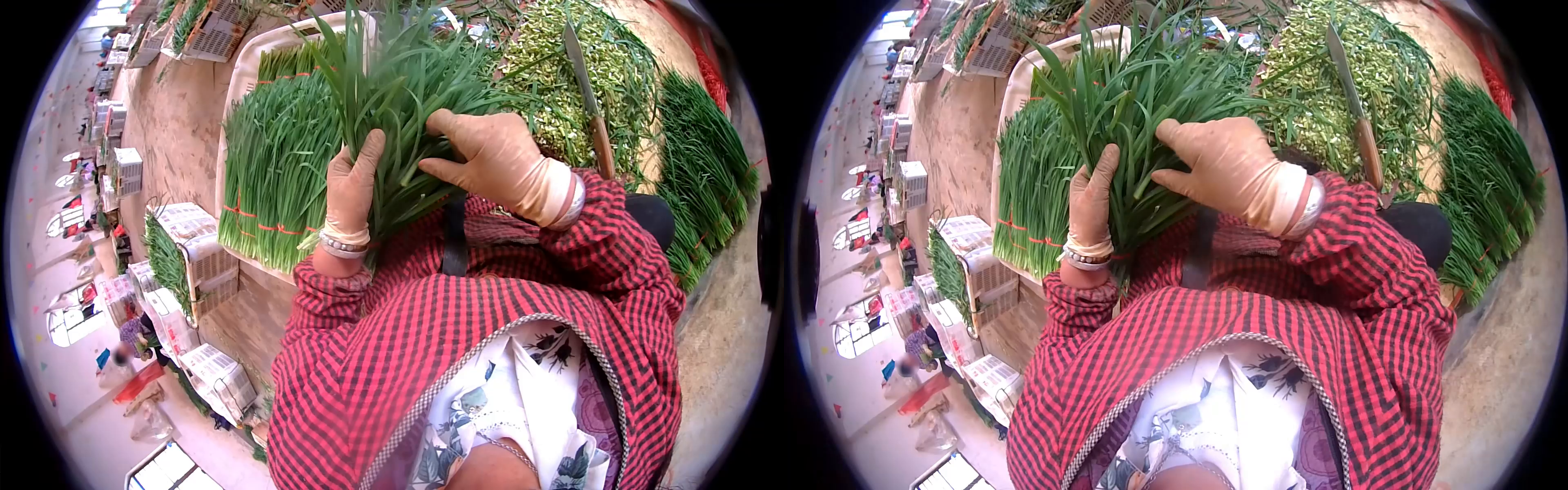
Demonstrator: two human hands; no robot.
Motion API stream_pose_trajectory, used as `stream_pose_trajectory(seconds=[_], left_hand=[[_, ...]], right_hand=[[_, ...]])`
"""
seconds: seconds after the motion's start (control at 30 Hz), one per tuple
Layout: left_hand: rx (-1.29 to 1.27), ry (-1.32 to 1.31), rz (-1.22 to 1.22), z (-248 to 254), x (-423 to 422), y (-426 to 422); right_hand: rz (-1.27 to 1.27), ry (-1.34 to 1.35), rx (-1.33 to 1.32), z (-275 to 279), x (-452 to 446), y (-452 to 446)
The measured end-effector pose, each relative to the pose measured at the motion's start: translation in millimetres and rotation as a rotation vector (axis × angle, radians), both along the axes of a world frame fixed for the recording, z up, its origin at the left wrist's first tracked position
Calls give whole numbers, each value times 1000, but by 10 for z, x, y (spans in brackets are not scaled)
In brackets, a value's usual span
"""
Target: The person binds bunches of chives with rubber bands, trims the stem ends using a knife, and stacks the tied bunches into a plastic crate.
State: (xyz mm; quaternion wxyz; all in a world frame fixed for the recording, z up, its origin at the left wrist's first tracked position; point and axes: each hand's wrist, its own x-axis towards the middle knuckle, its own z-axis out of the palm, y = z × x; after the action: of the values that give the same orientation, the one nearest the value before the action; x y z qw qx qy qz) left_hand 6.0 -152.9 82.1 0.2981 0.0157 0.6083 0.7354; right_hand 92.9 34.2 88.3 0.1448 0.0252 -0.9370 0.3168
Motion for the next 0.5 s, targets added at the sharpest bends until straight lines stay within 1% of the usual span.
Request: stream_pose_trajectory(seconds=[0.1, 0.17, 0.27, 0.3, 0.37, 0.43, 0.5], left_hand=[[11, -16, 9, -10, -28, -16], [21, -34, 14, 6, -35, -28], [44, -84, 41, 71, -13, -21], [56, -83, 45, 54, -18, -16], [71, -80, 50, 49, -26, -4], [62, -86, 47, 59, -23, 5], [75, -94, 43, 66, -27, 5]], right_hand=[[47, 13, 77, -47, -53, -87], [74, 0, 34, -79, -54, -106], [50, 81, -277, -181, -37, -92], [52, 82, -275, -172, -29, -81], [2, 113, -187, -126, -13, -55], [23, 118, -184, -113, 0, -65], [120, -86, 87, -44, 8, -76]])
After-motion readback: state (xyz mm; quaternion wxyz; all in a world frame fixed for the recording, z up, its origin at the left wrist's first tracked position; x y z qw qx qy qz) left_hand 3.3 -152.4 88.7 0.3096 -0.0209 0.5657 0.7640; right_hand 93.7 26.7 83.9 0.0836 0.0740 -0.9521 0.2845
